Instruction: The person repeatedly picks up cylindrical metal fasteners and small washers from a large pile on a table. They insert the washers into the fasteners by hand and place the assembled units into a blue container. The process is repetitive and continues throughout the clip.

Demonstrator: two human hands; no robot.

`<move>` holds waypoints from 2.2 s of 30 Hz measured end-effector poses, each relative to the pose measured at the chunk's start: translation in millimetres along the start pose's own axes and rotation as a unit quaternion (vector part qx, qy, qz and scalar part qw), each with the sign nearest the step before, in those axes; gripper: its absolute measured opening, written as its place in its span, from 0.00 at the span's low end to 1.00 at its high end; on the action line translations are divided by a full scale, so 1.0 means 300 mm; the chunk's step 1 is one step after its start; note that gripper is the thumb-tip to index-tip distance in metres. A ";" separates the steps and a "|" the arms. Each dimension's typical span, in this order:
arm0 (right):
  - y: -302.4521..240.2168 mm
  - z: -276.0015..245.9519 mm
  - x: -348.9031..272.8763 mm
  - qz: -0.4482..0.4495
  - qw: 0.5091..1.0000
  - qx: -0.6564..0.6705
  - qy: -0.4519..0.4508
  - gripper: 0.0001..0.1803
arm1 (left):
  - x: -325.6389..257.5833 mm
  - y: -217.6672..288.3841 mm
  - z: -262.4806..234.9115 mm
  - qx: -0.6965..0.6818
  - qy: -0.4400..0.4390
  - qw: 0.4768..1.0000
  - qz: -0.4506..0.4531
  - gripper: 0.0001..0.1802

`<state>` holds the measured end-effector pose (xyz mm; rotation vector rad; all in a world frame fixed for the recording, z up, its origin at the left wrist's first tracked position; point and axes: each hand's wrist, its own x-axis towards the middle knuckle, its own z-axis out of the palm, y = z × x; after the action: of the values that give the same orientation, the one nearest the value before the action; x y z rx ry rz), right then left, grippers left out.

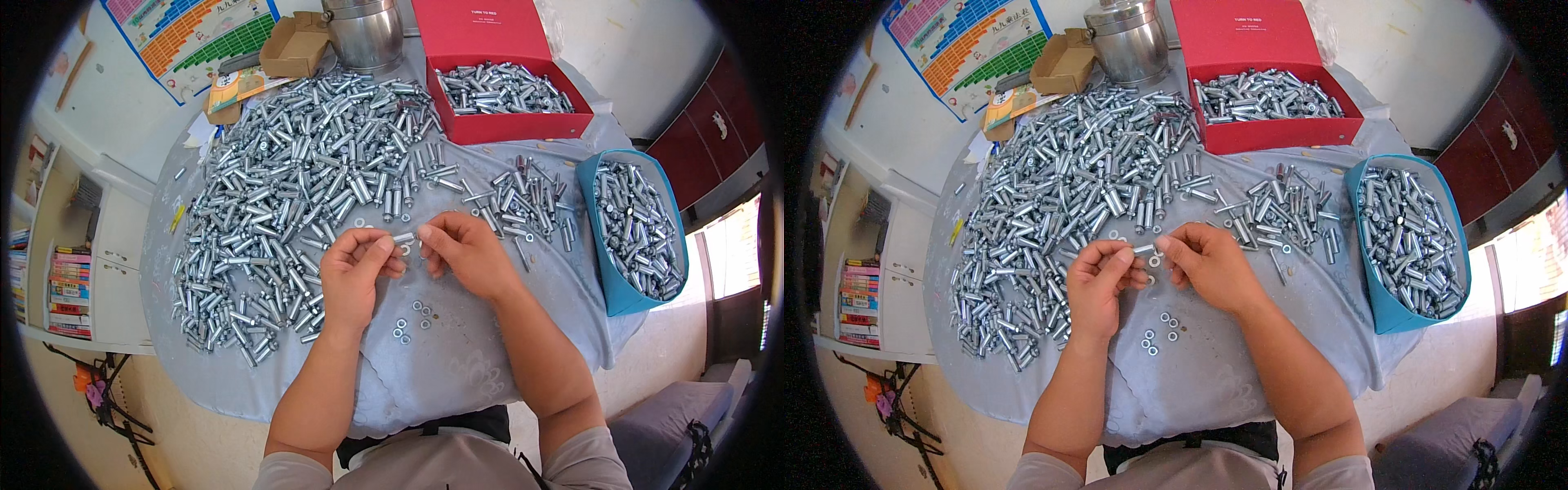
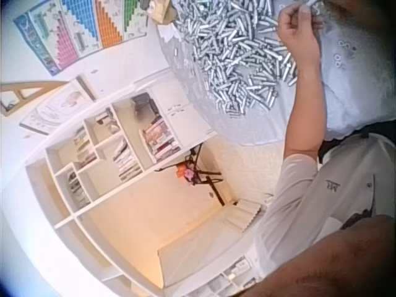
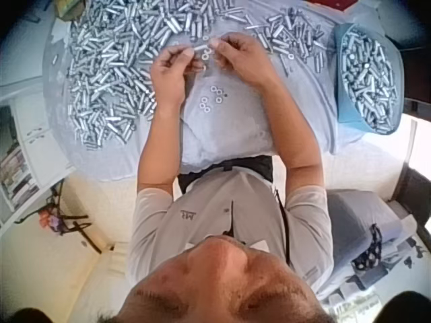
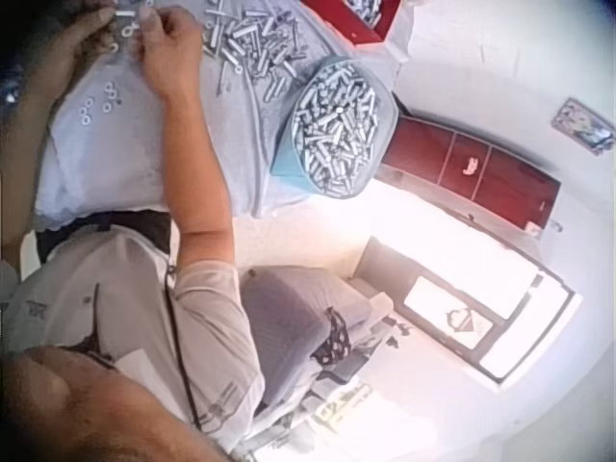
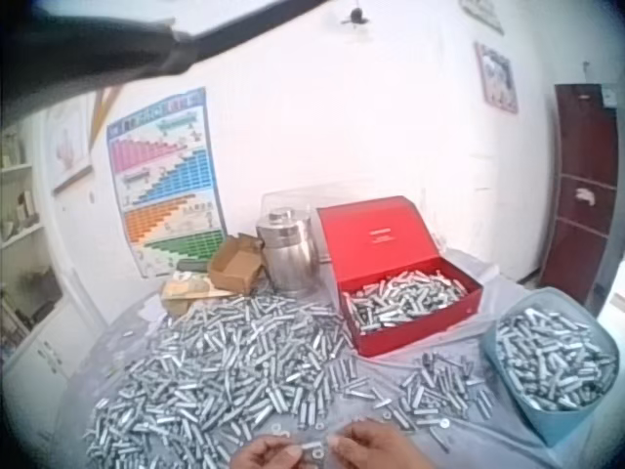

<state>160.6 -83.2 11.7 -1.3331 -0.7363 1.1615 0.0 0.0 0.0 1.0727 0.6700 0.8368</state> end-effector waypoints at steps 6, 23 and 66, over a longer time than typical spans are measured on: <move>0.022 -0.003 0.002 -0.113 0.993 -0.027 0.013 0.09 | -0.005 -0.005 0.011 0.005 0.024 1.000 -0.010 0.08; -0.022 0.008 -0.010 0.036 0.998 0.025 -0.039 0.08 | -0.006 -0.001 0.015 -0.006 0.006 1.000 -0.019 0.07; 0.026 -0.172 0.056 -0.292 0.775 -0.231 0.510 0.13 | 0.039 0.099 -0.160 0.655 0.184 0.696 0.231 0.13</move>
<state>212.0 -86.3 -7.3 -1.6914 -0.5321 -0.3379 -40.4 39.8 10.4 2.4889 1.4725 0.9856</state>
